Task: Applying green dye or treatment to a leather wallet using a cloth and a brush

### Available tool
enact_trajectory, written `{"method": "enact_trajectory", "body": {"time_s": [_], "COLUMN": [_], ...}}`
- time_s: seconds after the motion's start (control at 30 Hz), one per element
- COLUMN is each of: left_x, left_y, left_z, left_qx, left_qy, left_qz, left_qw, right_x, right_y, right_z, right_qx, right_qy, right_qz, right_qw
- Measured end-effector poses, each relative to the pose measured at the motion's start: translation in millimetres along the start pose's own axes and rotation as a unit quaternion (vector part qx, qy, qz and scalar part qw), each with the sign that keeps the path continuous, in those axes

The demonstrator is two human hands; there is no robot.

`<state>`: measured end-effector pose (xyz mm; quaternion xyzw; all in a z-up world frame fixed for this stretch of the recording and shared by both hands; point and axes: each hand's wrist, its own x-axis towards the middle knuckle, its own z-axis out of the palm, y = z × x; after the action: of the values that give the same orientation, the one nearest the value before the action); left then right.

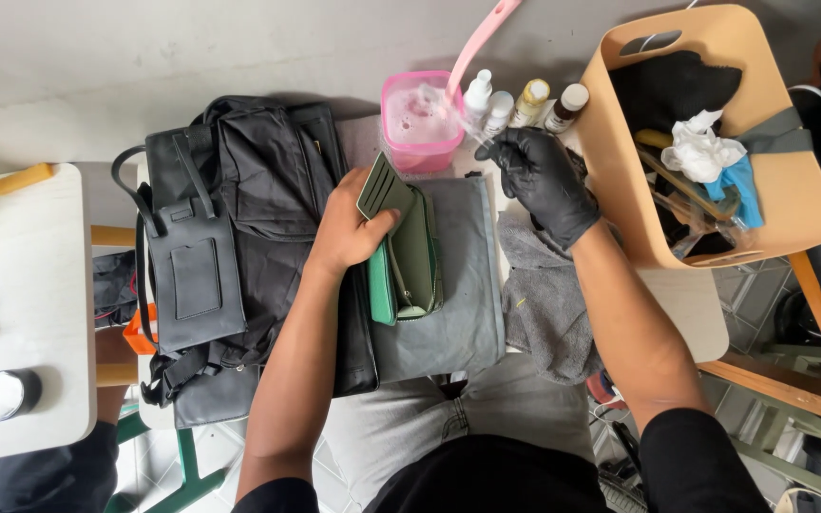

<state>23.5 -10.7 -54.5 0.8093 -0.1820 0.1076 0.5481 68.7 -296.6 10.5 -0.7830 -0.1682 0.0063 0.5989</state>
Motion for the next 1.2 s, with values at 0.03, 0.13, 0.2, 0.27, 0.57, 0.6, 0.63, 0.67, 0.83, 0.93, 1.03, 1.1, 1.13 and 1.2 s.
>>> {"method": "enact_trajectory", "body": {"time_s": [0.03,0.13,0.2,0.27,0.57,0.6,0.63,0.67,0.83,0.93,1.03,1.1,1.13,1.2], "left_x": [1.2,1.5,1.8,2.9,-0.4,-0.8,-0.9,0.3,-0.6,3.0,5.5,5.1,5.3,6.1], "left_y": [0.6,4.4,10.8,9.6,-9.9,-11.9,-10.7,-9.5,-9.3,1.9,9.8,10.5,10.5,11.6], "left_z": [-0.2,-0.6,-0.5,-2.2,-3.9,-3.6,-2.5,-1.9,-1.1,-0.6,-0.9,1.2,1.9,1.8], "left_qx": [0.001,-0.004,-0.025,-0.027,-0.054,-0.058,-0.06,-0.054,-0.056,-0.052,-0.008,0.005,0.005,0.037], "left_qy": [0.001,0.002,-0.001,-0.007,-0.02,-0.021,-0.02,-0.022,-0.019,-0.024,-0.035,-0.04,-0.041,-0.056], "left_qz": [0.001,-0.008,-0.027,-0.028,-0.031,-0.028,-0.032,-0.029,-0.035,-0.03,-0.014,-0.017,-0.017,-0.018], "left_qw": [1.0,1.0,0.999,0.999,0.998,0.998,0.998,0.998,0.998,0.998,0.999,0.999,0.999,0.998], "right_x": [0.0,-2.2,-4.8,-6.0,-45.7,-49.3,-51.9,-53.3,-59.5,-59.8,-57.8,-57.1,-58.9,-61.7], "right_y": [9.6,39.1,59.3,48.9,55.8,58.3,44.7,31.1,3.4,6.3,2.5,7.8,12.0,19.9], "right_z": [0.0,1.7,2.5,4.0,-18.0,-18.0,-13.0,-8.3,9.7,11.2,10.6,5.4,4.7,4.1], "right_qx": [0.0,0.038,0.153,0.192,0.023,-0.116,-0.115,-0.101,-0.214,-0.248,-0.189,-0.243,-0.244,-0.053], "right_qy": [0.0,0.018,0.025,0.016,-0.046,-0.075,-0.078,-0.087,-0.084,-0.08,-0.16,-0.088,-0.088,-0.201], "right_qz": [-0.002,-0.018,-0.001,-0.001,0.065,0.058,0.061,0.021,-0.09,-0.1,-0.088,-0.121,-0.12,-0.055], "right_qw": [1.0,0.999,0.988,0.981,0.997,0.989,0.988,0.991,0.969,0.96,0.965,0.958,0.958,0.977]}}
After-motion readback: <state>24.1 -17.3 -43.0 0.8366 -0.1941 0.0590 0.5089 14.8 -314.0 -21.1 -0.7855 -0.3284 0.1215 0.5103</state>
